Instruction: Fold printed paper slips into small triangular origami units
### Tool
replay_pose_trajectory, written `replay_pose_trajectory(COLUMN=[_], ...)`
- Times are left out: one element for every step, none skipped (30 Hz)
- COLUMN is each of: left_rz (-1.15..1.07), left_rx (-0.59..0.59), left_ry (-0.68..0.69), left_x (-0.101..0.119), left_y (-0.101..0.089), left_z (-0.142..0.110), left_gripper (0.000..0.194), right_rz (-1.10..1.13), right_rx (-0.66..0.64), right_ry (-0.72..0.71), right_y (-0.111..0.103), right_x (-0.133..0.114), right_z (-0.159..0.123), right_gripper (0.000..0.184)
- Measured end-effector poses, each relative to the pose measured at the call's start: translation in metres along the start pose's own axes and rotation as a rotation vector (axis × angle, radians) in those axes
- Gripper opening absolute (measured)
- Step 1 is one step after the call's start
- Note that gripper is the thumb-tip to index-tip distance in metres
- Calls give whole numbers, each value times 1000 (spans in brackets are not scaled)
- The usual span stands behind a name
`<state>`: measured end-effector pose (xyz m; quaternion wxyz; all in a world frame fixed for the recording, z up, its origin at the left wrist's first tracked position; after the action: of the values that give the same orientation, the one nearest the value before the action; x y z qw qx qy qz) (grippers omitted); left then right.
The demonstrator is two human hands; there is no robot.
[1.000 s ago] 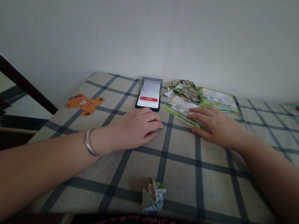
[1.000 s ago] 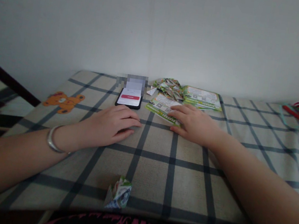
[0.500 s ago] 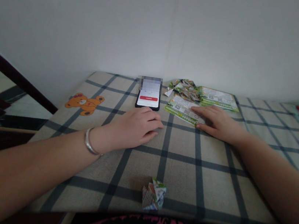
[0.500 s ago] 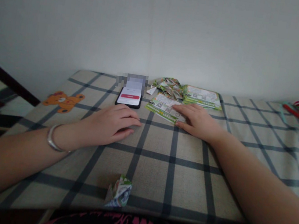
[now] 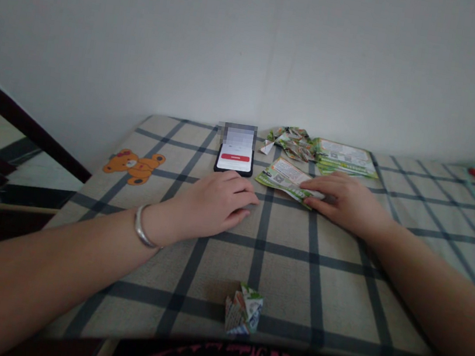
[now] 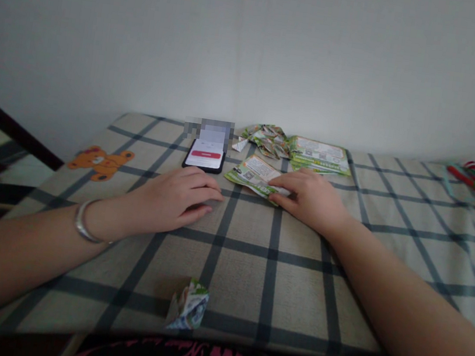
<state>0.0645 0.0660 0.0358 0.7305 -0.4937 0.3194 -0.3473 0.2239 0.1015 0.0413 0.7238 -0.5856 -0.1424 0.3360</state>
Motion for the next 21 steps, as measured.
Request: replay_pose_trajectory(left_rz=[-3, -9, -17, -27, -37, -43, -44, -43, -38, -30, -22, -15, -10, -9, -11, -15, -20, -24, -25, -24, -23], left_rx=[8, 16, 25, 35, 46, 60, 76, 93, 107, 114, 117, 117, 111, 103, 91, 77, 62, 50, 44, 45, 48], left_ry=[-8, -22, -42, -64, -84, -100, -107, -104, -93, -78, -64, -49, -35, -24, -14, -3, 7, 15, 22, 29, 35], left_x=[0, -1, -3, -5, -6, -7, -8, -7, -6, -5, -4, -3, -2, -1, 0, 0, 1, 1, 2, 3, 3], left_y=[-1, -2, -3, -4, -5, -6, -8, -9, -10, -10, -10, -9, -8, -6, -5, -3, -1, 0, 1, 1, 1], left_z=[0, 0, 0, -1, -1, -1, -2, -2, -2, -2, -2, -2, -2, -1, -1, -1, 0, 0, 1, 1, 1], left_gripper=[22, 21, 21, 21, 22, 24, 27, 31, 34, 36, 37, 36, 35, 34, 32, 29, 26, 23, 21, 20, 20], right_rz=[3, 11, 19, 32, 50, 71, 87, 102, 119, 134, 151, 170, 191, 213, 237, 260, 282, 301, 316, 325, 329], right_rx=[6, 5, 8, 6, 0, -10, -13, -15, -33, -34, -42, -51, -59, -71, -80, -87, -96, -103, -107, -107, -109], right_ry=[2, 6, 14, 16, 10, 9, 13, 8, -7, -4, -3, -8, -19, -38, -61, -85, -106, -125, -140, -151, -157], right_y=[-1, -2, -3, -3, -2, -2, -1, -1, 1, 2, 3, 5, 7, 9, 10, 11, 12, 13, 14, 14, 14], right_x=[-5, -9, -12, -16, -21, -25, -28, -31, -35, -37, -39, -41, -44, -48, -52, -56, -60, -63, -66, -68, -69], right_z=[0, -1, -1, -2, -2, -3, -3, -3, -4, -4, -4, -5, -5, -5, -6, -6, -6, -5, -5, -5, -4], right_gripper=[30, 30, 30, 29, 29, 28, 28, 28, 28, 28, 28, 28, 28, 28, 27, 27, 25, 23, 20, 18, 18])
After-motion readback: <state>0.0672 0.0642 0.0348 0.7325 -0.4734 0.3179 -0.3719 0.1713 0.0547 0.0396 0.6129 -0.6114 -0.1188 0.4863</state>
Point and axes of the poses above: each hand's wrist, its own z-axis towards the middle knuckle, its own y-axis out of the palm, x = y × z, the point moved 10 cm from there along z, towards the middle knuckle, and after that the axes turned 8 degrees about z, right-handed, at the moved point
